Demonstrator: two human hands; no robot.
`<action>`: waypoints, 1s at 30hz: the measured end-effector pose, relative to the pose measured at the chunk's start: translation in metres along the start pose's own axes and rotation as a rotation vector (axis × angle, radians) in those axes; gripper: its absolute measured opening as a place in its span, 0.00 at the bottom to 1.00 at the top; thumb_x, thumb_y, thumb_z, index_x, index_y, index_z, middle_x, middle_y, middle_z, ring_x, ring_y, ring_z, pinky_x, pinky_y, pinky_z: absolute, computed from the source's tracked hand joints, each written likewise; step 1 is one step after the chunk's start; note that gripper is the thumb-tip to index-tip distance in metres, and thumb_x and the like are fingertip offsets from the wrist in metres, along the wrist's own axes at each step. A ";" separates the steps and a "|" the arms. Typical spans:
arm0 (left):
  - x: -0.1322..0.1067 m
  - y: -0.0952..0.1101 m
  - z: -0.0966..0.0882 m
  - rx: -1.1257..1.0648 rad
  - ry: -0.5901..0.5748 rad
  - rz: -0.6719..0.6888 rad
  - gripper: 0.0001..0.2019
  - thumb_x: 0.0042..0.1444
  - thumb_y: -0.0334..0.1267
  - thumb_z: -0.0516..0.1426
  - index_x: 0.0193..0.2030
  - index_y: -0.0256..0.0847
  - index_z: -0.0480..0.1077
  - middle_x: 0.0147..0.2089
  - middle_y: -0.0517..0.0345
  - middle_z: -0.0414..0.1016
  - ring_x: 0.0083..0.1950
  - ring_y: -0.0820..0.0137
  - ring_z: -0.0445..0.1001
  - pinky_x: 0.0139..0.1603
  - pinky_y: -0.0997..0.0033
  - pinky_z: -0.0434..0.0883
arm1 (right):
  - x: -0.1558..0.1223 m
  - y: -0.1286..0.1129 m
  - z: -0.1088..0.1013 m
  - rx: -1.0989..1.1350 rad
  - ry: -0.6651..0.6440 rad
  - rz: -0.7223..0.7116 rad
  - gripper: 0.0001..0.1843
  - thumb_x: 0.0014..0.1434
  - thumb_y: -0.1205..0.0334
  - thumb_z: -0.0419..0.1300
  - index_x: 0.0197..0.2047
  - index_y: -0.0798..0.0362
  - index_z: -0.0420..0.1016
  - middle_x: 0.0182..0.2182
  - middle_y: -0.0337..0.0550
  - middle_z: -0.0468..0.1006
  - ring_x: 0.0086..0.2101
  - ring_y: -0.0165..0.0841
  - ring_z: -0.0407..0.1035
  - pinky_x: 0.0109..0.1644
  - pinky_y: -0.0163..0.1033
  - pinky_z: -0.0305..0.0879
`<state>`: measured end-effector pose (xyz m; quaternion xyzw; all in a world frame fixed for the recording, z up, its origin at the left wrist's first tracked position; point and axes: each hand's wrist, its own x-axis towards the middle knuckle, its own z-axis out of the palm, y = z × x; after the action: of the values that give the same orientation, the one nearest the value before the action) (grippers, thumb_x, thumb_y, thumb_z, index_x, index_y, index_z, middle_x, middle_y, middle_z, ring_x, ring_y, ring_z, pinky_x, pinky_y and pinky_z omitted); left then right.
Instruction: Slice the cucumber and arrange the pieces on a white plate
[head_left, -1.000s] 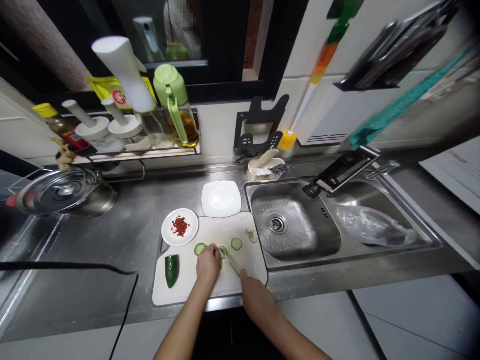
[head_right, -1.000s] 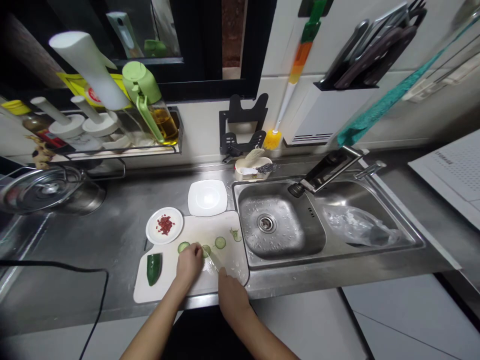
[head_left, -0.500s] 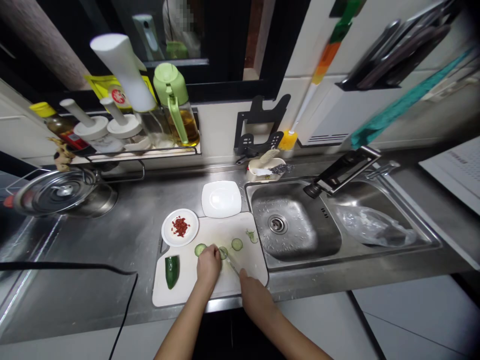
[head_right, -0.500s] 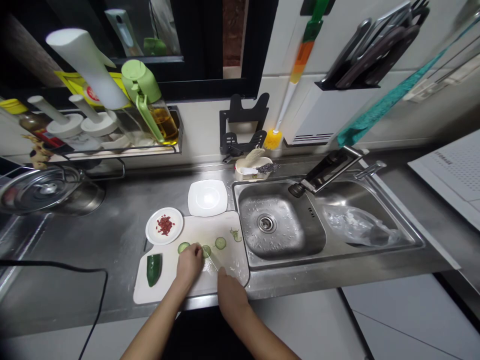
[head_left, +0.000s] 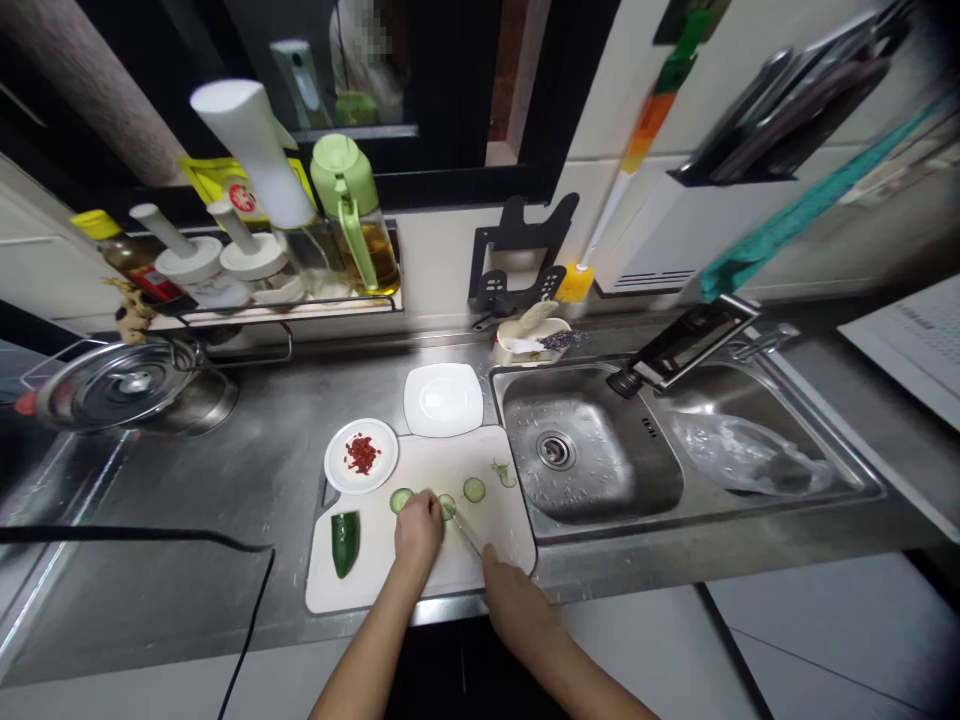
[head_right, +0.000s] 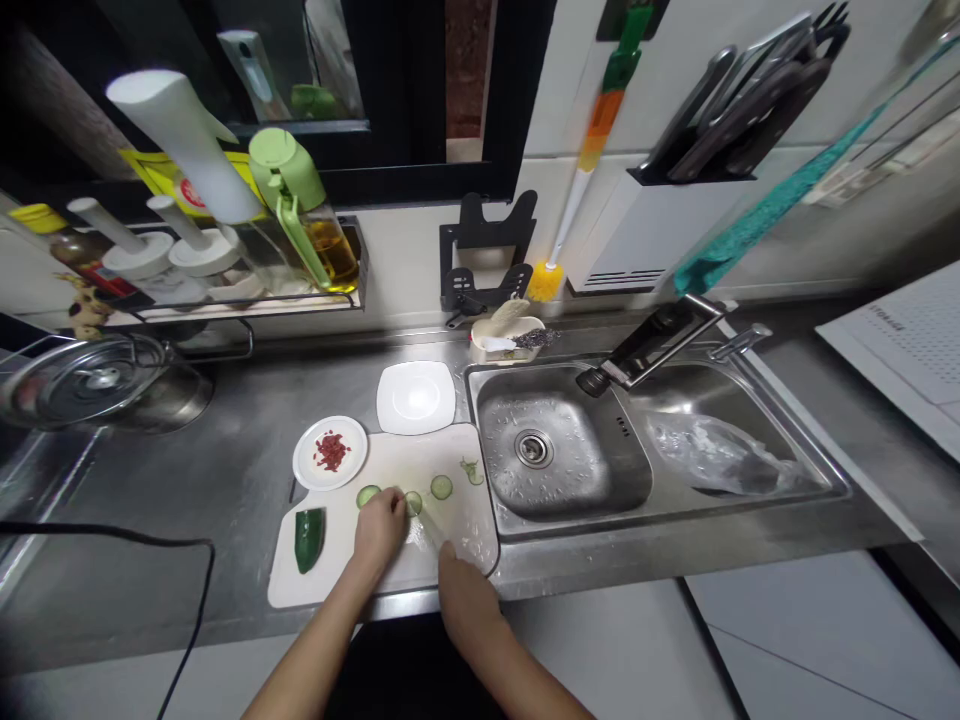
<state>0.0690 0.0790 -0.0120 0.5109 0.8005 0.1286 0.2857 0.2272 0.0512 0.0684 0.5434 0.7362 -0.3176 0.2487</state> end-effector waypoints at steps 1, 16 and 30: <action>0.000 0.000 0.000 0.000 0.005 0.002 0.10 0.57 0.32 0.50 0.31 0.39 0.72 0.32 0.52 0.75 0.35 0.69 0.70 0.36 0.72 0.59 | -0.001 0.002 0.001 -0.005 -0.009 0.011 0.32 0.54 0.82 0.40 0.62 0.65 0.57 0.44 0.59 0.77 0.45 0.39 0.71 0.45 0.37 0.65; -0.013 -0.026 -0.012 -0.237 0.195 0.025 0.11 0.56 0.40 0.50 0.32 0.41 0.72 0.31 0.58 0.74 0.32 0.70 0.71 0.38 0.73 0.63 | -0.007 0.026 0.021 -0.018 0.012 0.026 0.35 0.52 0.83 0.42 0.64 0.63 0.57 0.43 0.58 0.77 0.43 0.41 0.73 0.44 0.38 0.66; -0.008 -0.052 -0.029 -0.203 0.292 -0.151 0.11 0.54 0.40 0.50 0.35 0.41 0.73 0.33 0.55 0.76 0.34 0.67 0.73 0.39 0.69 0.65 | -0.006 0.027 0.017 0.001 -0.022 0.042 0.36 0.51 0.84 0.43 0.64 0.62 0.55 0.44 0.57 0.77 0.45 0.40 0.72 0.44 0.38 0.65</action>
<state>0.0155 0.0511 -0.0117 0.3938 0.8525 0.2594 0.2256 0.2548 0.0397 0.0559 0.5553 0.7217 -0.3185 0.2633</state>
